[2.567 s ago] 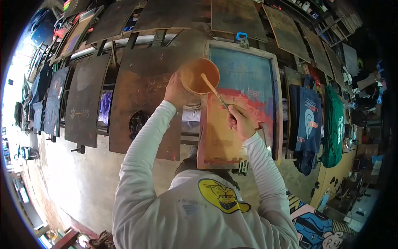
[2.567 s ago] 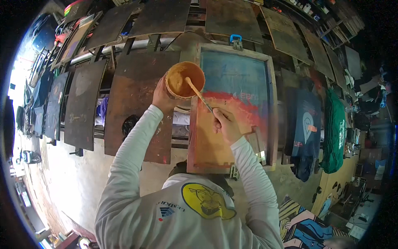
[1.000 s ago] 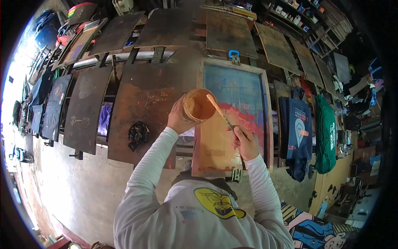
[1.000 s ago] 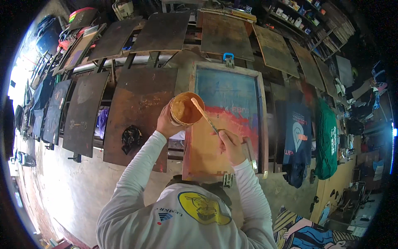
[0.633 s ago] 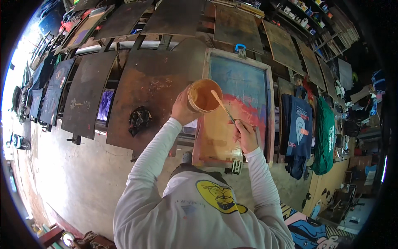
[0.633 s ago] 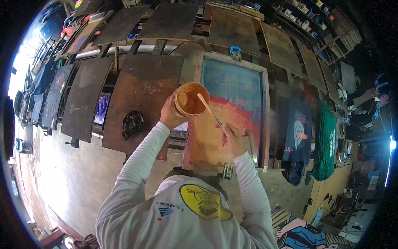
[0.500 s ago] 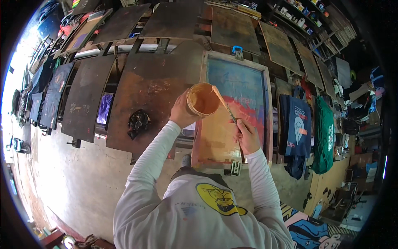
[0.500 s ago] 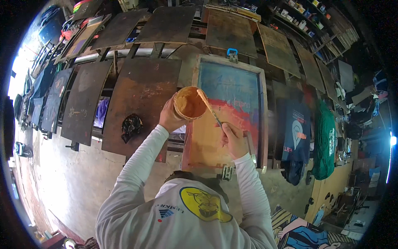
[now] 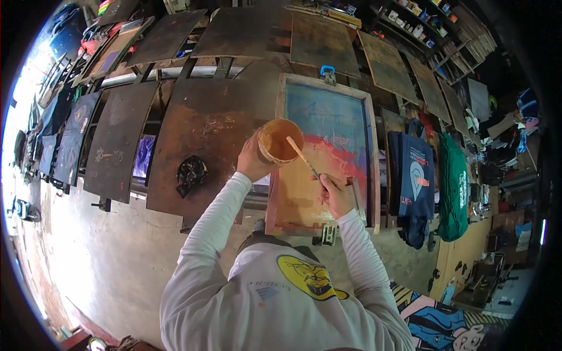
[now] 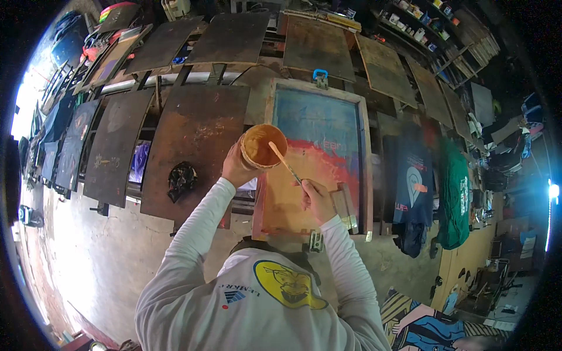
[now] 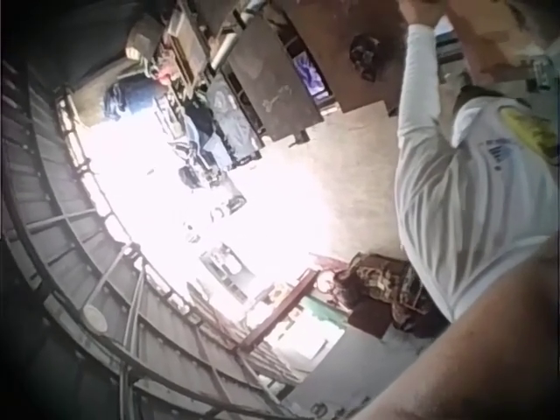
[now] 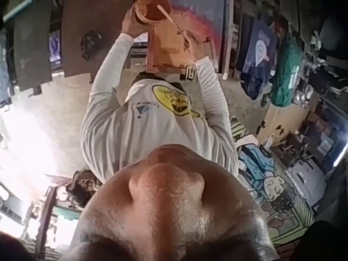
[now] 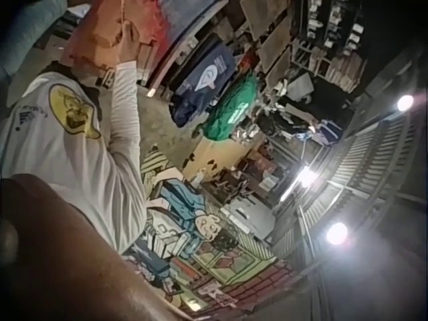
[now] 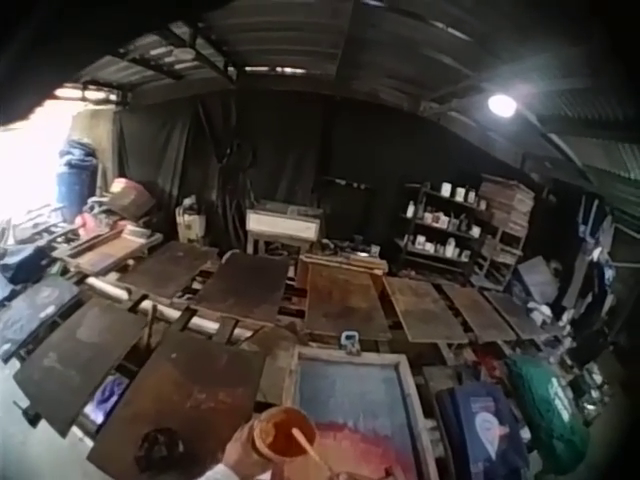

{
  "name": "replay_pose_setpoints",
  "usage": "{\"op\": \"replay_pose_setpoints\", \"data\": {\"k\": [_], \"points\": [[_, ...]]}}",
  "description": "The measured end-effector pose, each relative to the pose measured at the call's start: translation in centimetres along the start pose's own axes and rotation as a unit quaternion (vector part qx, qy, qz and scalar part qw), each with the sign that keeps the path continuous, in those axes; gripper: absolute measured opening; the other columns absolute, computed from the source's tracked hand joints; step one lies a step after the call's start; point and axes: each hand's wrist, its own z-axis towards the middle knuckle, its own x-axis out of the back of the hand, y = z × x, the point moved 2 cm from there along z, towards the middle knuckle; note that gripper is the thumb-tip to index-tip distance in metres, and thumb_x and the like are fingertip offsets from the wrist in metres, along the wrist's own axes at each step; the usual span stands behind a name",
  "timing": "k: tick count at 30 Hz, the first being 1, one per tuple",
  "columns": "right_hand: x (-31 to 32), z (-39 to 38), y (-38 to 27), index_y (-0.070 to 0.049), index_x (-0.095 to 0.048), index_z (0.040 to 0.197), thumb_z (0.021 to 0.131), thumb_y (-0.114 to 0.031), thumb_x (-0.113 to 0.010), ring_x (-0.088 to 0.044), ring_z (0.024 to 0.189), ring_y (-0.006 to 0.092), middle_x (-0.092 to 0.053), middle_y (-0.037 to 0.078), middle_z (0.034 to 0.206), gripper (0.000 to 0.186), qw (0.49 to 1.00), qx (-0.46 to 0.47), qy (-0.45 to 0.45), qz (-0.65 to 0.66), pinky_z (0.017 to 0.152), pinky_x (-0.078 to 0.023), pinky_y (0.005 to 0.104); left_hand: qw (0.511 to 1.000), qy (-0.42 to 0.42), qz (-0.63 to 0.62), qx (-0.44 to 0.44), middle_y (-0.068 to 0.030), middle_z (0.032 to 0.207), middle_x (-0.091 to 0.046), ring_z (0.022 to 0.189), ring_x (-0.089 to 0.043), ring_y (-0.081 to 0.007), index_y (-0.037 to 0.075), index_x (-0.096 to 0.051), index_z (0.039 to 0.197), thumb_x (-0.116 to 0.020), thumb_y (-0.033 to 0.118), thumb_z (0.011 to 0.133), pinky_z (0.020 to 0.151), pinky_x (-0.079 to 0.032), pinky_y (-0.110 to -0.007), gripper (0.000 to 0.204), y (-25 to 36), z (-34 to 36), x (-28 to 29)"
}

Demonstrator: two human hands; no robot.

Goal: Applying ink to a screen and spreading it to print a design onto a t-shirt.

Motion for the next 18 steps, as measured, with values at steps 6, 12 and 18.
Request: {"op": "replay_pose_setpoints", "data": {"k": [6, 12, 18], "points": [[-0.5, -2.3, -5.7, 0.001, -0.067, 0.117, 0.108, -0.031, -0.049, -0.03, 0.05, 0.0058, -0.034, -0.006, 0.059, 0.038, 0.999, 0.05, 0.013, -0.005, 0.05, -0.031, 0.0249, 1.0, -0.001, 0.018, -0.012, -0.0166, 0.149, -0.048, 0.139, -0.044, -0.0336, 0.006, -0.035, 0.15, -0.094, 0.044, 0.056, 0.118, -0.037, -0.042, 0.118, 0.9, 0.1, 0.0], [-0.2, -2.2, -5.3, 0.001, -0.065, 0.12, 0.108, -0.031, -0.049, -0.028, 0.05, 0.0068, -0.031, -0.006, 0.06, 0.038, 0.999, 0.033, 0.002, 0.017, 0.051, -0.032, 0.0267, 1.0, 0.009, 0.015, -0.024, -0.0172, 0.15, -0.047, 0.139, -0.045, -0.0346, 0.006, -0.035, 0.15, -0.094, 0.047, 0.057, 0.117, -0.037, -0.043, 0.118, 1.3, 0.5, 0.0], [0.3, 0.0, -0.7, 0.001, -0.066, 0.119, 0.107, -0.032, -0.049, -0.028, 0.048, 0.0069, -0.03, -0.006, 0.058, 0.038, 1.0, -0.008, 0.002, 0.009, 0.05, -0.033, 0.0274, 0.997, 0.049, -0.016, -0.05, -0.015, 0.142, -0.055, 0.132, -0.052, -0.0347, 0.009, -0.041, 0.148, -0.095, 0.039, 0.054, 0.112, -0.043, -0.043, 0.113, 0.8, 0.5, 0.5]]}}
